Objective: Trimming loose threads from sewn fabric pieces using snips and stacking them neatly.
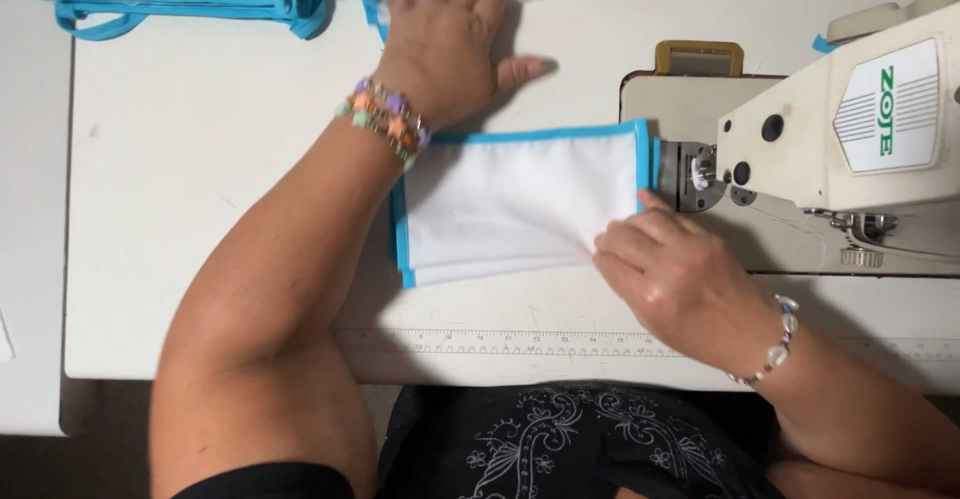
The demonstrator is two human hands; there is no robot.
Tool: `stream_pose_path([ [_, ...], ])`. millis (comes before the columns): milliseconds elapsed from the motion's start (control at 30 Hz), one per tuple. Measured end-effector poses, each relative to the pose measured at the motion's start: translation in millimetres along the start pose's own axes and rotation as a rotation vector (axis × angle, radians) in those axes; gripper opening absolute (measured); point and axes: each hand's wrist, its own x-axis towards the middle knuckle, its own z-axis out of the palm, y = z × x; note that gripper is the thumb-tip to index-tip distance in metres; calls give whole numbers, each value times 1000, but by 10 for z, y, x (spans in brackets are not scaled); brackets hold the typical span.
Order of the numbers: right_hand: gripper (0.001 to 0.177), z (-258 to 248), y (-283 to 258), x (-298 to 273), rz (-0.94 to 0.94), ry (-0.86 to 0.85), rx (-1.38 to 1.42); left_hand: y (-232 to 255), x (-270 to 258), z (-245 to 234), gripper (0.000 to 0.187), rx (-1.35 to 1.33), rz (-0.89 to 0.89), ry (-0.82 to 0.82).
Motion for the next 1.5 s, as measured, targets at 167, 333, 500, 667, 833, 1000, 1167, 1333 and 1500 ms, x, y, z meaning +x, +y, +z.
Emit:
stream_pose_path([
  [167, 14, -75, -112, -125, -71, -166, 128, 426, -459, -360, 99, -75, 35, -263],
  [333, 25, -162, -250, -124, -220, -185, 219, 665, -1012, -443, 93, -114, 107, -285],
  [500, 15, -142, -305, -76, -135, -253, 275, 786, -1299, -397, 97, -136, 155, -289],
  [667, 7, -155, -288, -38, -185, -194, 269, 505, -1233, -708, 77, -325, 268, 18],
  [833, 21, -59, -235, 49, -265, 119, 307, -679, -983, -440, 47, -84, 47, 449],
  [1000, 93, 196, -64, 151, -7, 117, 3, -1284, -996, -143, 50, -120, -150, 227],
  [1167, 107, 310, 47, 189, 89, 23, -107, -1299, -902, -105, 53, -27, -136, 234],
  [1333, 115, 320, -111, 19, 46, -95, -126, -1178, -771, -110, 61, 8, -128, 190],
  [1500, 107, 185, -290, -88, -89, -29, -6, -822, -543, -99, 69, -88, -119, 67],
])
